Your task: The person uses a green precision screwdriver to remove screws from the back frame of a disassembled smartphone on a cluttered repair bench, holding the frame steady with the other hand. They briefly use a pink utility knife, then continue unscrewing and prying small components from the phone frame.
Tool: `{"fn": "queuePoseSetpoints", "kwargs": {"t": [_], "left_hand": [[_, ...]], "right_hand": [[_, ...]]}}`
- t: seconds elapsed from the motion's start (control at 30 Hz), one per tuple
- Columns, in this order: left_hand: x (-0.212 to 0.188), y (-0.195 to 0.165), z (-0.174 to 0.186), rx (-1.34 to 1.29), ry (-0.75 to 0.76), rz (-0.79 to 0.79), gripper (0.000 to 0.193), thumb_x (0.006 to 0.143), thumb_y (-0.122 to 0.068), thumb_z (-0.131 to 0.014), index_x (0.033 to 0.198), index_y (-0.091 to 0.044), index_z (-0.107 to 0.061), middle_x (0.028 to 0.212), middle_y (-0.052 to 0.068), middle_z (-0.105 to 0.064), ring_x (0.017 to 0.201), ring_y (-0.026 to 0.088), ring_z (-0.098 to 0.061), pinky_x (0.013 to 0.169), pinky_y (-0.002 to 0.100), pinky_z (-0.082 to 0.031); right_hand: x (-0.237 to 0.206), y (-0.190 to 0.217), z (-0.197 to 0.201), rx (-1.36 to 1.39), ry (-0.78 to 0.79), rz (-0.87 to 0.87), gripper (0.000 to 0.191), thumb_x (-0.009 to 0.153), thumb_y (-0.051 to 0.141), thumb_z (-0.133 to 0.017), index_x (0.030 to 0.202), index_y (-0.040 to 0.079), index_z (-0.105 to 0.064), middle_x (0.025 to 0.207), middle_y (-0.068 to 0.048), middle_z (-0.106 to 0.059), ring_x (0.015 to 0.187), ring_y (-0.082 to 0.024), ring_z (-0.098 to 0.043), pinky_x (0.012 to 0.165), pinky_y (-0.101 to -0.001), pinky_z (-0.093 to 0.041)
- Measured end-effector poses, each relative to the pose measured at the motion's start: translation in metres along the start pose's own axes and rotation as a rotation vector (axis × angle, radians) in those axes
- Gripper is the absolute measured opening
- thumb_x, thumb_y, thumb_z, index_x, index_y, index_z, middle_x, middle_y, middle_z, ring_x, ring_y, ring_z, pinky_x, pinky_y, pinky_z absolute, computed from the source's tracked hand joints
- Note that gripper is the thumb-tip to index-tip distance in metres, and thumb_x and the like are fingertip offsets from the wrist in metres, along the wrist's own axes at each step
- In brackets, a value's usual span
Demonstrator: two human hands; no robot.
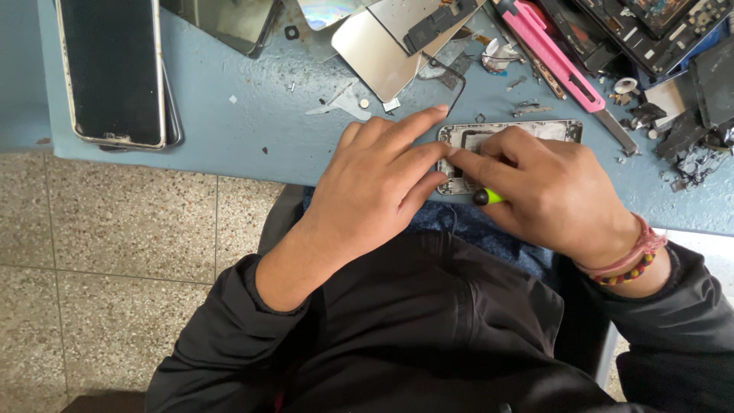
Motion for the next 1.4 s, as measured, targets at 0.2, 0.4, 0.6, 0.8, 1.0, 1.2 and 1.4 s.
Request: {"fn": "queuePoseSetpoints", "kwargs": {"t": [0.2, 0.4, 0.6, 0.8, 1.0, 1.2, 1.4], "left_hand": [[0.000, 0.001, 0.000, 0.011, 0.020, -0.010, 0.028, 0.096, -0.020, -0.080, 0.118, -0.007, -0.069, 0.147, 0.002, -0.057, 0.105, 0.023, -0.058, 0.094, 0.040, -0.045], [0.004, 0.000, 0.002, 0.123, 0.007, -0.103, 0.025, 0.096, -0.024, -0.079, 0.115, -0.010, -0.071, 0.142, -0.001, -0.062, 0.100, 0.020, -0.056, 0.088, 0.036, -0.045], [0.005, -0.005, 0.006, 0.344, 0.023, -0.208, 0.022, 0.099, -0.028, -0.077, 0.108, -0.009, -0.069, 0.140, -0.001, -0.063, 0.096, 0.019, -0.053, 0.083, 0.035, -0.044], [0.011, -0.006, 0.008, 0.354, 0.057, -0.226, 0.034, 0.098, -0.034, -0.076, 0.119, -0.008, -0.071, 0.134, 0.000, -0.062, 0.093, 0.019, -0.052, 0.080, 0.034, -0.043], [0.012, -0.009, 0.006, 0.370, 0.090, -0.208, 0.046, 0.091, -0.042, -0.080, 0.119, -0.008, -0.070, 0.131, 0.000, -0.060, 0.093, 0.020, -0.051, 0.079, 0.035, -0.043], [0.017, -0.010, 0.002, 0.380, 0.105, -0.202, 0.056, 0.086, -0.049, -0.081, 0.121, -0.006, -0.069, 0.126, 0.003, -0.056, 0.091, 0.021, -0.049, 0.077, 0.036, -0.042], [0.020, -0.013, -0.002, 0.418, 0.122, -0.183, 0.065, 0.085, -0.054, -0.080, 0.126, -0.004, -0.068, 0.121, 0.003, -0.054, 0.089, 0.021, -0.048, 0.075, 0.036, -0.041]], "right_hand": [[0.004, 0.007, 0.001, -0.065, 0.021, 0.006, 0.062, 0.069, 0.009, -0.082, 0.130, 0.013, -0.071, 0.098, -0.005, -0.064, 0.073, -0.022, -0.067, 0.060, -0.0362, -0.054], [0.002, 0.003, 0.006, -0.069, 0.038, 0.037, 0.063, 0.068, 0.010, -0.083, 0.130, 0.014, -0.072, 0.099, -0.004, -0.065, 0.071, -0.022, -0.066, 0.060, -0.0362, -0.054], [-0.011, -0.006, 0.011, -0.074, 0.018, 0.000, 0.059, 0.068, 0.009, -0.081, 0.126, 0.013, -0.071, 0.100, -0.004, -0.065, 0.077, -0.023, -0.068, 0.063, -0.0362, -0.054], [-0.018, -0.012, 0.006, -0.103, 0.026, -0.060, 0.061, 0.068, 0.010, -0.082, 0.129, 0.012, -0.071, 0.096, -0.005, -0.063, 0.075, -0.024, -0.067, 0.063, -0.0367, -0.054], [-0.016, -0.013, 0.003, -0.081, 0.024, -0.075, 0.062, 0.071, 0.013, -0.082, 0.132, 0.011, -0.069, 0.094, -0.006, -0.062, 0.074, -0.023, -0.067, 0.061, -0.0365, -0.053], [-0.014, -0.013, 0.002, -0.110, 0.029, -0.077, 0.061, 0.073, 0.016, -0.082, 0.132, 0.011, -0.069, 0.092, -0.007, -0.060, 0.070, -0.023, -0.066, 0.059, -0.0363, -0.053], [-0.014, -0.013, 0.002, -0.115, 0.012, -0.068, 0.060, 0.074, 0.016, -0.081, 0.133, 0.010, -0.069, 0.093, -0.008, -0.060, 0.071, -0.024, -0.066, 0.059, -0.0363, -0.053]]}}
Point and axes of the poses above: each hand's wrist, its own x-axis towards the middle knuckle, its own z-axis out of the back of the hand, y = z × x, the point moved 2 cm from there along x, towards the middle knuckle
